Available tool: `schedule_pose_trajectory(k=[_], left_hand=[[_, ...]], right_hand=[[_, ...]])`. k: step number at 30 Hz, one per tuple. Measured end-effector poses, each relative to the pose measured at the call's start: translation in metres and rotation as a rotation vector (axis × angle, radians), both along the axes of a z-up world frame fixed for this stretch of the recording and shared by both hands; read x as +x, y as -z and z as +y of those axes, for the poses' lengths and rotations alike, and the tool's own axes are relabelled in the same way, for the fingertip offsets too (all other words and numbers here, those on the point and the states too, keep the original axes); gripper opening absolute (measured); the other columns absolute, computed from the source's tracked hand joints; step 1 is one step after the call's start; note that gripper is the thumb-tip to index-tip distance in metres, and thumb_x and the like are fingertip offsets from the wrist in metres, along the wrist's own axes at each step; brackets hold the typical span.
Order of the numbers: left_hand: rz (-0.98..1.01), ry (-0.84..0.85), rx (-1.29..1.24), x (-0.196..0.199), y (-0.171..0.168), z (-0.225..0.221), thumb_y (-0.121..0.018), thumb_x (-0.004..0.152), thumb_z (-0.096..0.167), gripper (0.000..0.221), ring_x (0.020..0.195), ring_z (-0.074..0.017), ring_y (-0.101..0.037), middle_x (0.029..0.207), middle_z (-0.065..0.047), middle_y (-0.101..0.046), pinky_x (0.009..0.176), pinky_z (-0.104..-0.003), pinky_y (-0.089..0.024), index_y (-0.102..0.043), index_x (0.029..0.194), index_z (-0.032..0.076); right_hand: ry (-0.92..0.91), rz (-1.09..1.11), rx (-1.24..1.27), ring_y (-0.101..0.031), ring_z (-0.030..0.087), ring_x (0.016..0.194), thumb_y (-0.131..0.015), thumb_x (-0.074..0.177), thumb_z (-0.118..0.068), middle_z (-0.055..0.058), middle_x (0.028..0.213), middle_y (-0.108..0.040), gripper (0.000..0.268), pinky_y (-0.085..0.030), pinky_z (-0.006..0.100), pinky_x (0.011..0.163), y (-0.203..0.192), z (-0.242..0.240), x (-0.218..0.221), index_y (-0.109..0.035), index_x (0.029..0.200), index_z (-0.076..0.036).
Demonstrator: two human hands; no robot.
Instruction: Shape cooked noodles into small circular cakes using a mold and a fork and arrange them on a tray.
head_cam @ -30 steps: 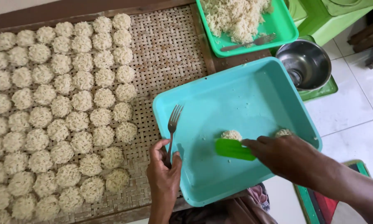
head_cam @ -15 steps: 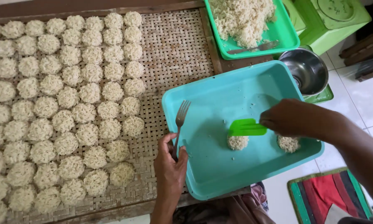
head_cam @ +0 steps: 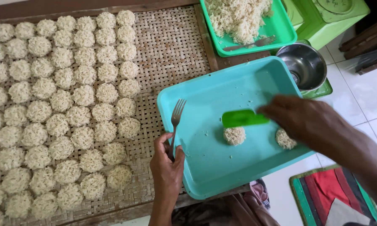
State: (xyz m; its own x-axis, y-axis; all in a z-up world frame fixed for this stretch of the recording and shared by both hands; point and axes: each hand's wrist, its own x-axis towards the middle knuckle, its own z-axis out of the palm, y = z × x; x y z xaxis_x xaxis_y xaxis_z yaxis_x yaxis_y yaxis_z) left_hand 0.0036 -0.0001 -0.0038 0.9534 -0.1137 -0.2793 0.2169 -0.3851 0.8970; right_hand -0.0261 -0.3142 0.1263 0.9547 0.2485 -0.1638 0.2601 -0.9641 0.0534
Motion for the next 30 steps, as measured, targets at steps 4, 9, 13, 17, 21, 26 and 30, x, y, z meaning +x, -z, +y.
schedule_pose_trajectory(k=[4, 9, 13, 17, 21, 26, 30], left_hand=[[0.016, -0.003, 0.0, 0.001, -0.003, 0.0, -0.07, 0.089, 0.012, 0.045, 0.056, -0.0124, -0.051, 0.072, 0.001, -0.058, 0.05, -0.034, -0.041, -0.055, 0.131, 0.014], [0.064, -0.021, 0.018, 0.002, -0.002, -0.001, -0.071, 0.089, 0.013, 0.044, 0.057, -0.0133, -0.052, 0.072, 0.002, -0.057, 0.051, -0.034, -0.043, -0.057, 0.13, 0.018], [0.055, -0.027, 0.001, 0.001, -0.006, 0.0, -0.071, 0.089, 0.012, 0.042, 0.056, -0.0128, -0.051, 0.07, 0.002, -0.056, 0.051, -0.034, -0.043, -0.058, 0.128, 0.018], [0.006, -0.024, -0.01, 0.001, -0.001, -0.001, -0.07, 0.087, 0.01, 0.048, 0.061, -0.0143, -0.057, 0.078, -0.001, -0.065, 0.055, -0.033, -0.047, -0.055, 0.132, 0.016], [-0.018, 0.011, 0.016, 0.006, -0.005, 0.0, -0.069, 0.088, 0.01, 0.069, 0.054, -0.0146, -0.056, 0.081, -0.004, -0.061, 0.046, -0.033, -0.046, -0.04, 0.15, 0.012], [-0.118, 0.039, 0.047, 0.005, 0.012, 0.0, -0.069, 0.088, 0.012, 0.073, 0.055, -0.0148, -0.057, 0.081, -0.005, -0.06, 0.043, -0.032, -0.046, -0.037, 0.154, 0.006], [-0.11, 0.039, 0.102, 0.01, 0.009, -0.002, -0.068, 0.089, 0.014, 0.074, 0.054, -0.0156, -0.057, 0.082, -0.005, -0.062, 0.041, -0.031, -0.047, -0.037, 0.156, 0.008]], right_hand=[[-0.133, -0.15, -0.019, -0.069, 0.023, 0.091, -0.069, 0.077, 0.004, 0.004, 0.111, -0.071, 0.05, -0.06, 0.039, 0.088, 0.012, -0.002, 0.035, -0.068, 0.124, -0.013], [-0.26, -0.255, 0.01, -0.064, 0.021, 0.085, -0.072, 0.081, -0.003, 0.001, 0.102, -0.071, 0.031, -0.051, 0.041, 0.088, 0.045, -0.013, 0.064, -0.073, 0.109, -0.015], [-0.26, -0.183, 0.121, -0.067, 0.022, 0.084, -0.072, 0.081, -0.004, -0.001, 0.098, -0.075, 0.025, -0.05, 0.041, 0.085, 0.035, -0.009, 0.05, -0.079, 0.102, -0.015], [-0.16, -0.114, -0.065, -0.071, 0.021, 0.098, -0.072, 0.076, -0.005, 0.0, 0.11, -0.075, 0.04, -0.054, 0.042, 0.103, 0.007, -0.017, 0.009, -0.074, 0.112, -0.021], [0.039, 0.016, -0.105, -0.076, 0.015, 0.065, -0.066, 0.083, -0.016, -0.004, 0.108, -0.073, 0.04, -0.067, 0.03, 0.058, -0.004, -0.023, -0.041, -0.071, 0.122, -0.024], [-0.075, 0.087, -0.093, -0.077, 0.02, 0.084, -0.073, 0.077, -0.008, -0.003, 0.112, -0.071, 0.046, -0.069, 0.034, 0.075, 0.054, -0.034, -0.061, -0.068, 0.119, -0.024], [-0.153, -0.087, -0.073, -0.074, 0.023, 0.094, -0.073, 0.079, -0.004, 0.001, 0.111, -0.07, 0.045, -0.066, 0.036, 0.085, 0.049, -0.026, -0.035, -0.068, 0.122, -0.017]])
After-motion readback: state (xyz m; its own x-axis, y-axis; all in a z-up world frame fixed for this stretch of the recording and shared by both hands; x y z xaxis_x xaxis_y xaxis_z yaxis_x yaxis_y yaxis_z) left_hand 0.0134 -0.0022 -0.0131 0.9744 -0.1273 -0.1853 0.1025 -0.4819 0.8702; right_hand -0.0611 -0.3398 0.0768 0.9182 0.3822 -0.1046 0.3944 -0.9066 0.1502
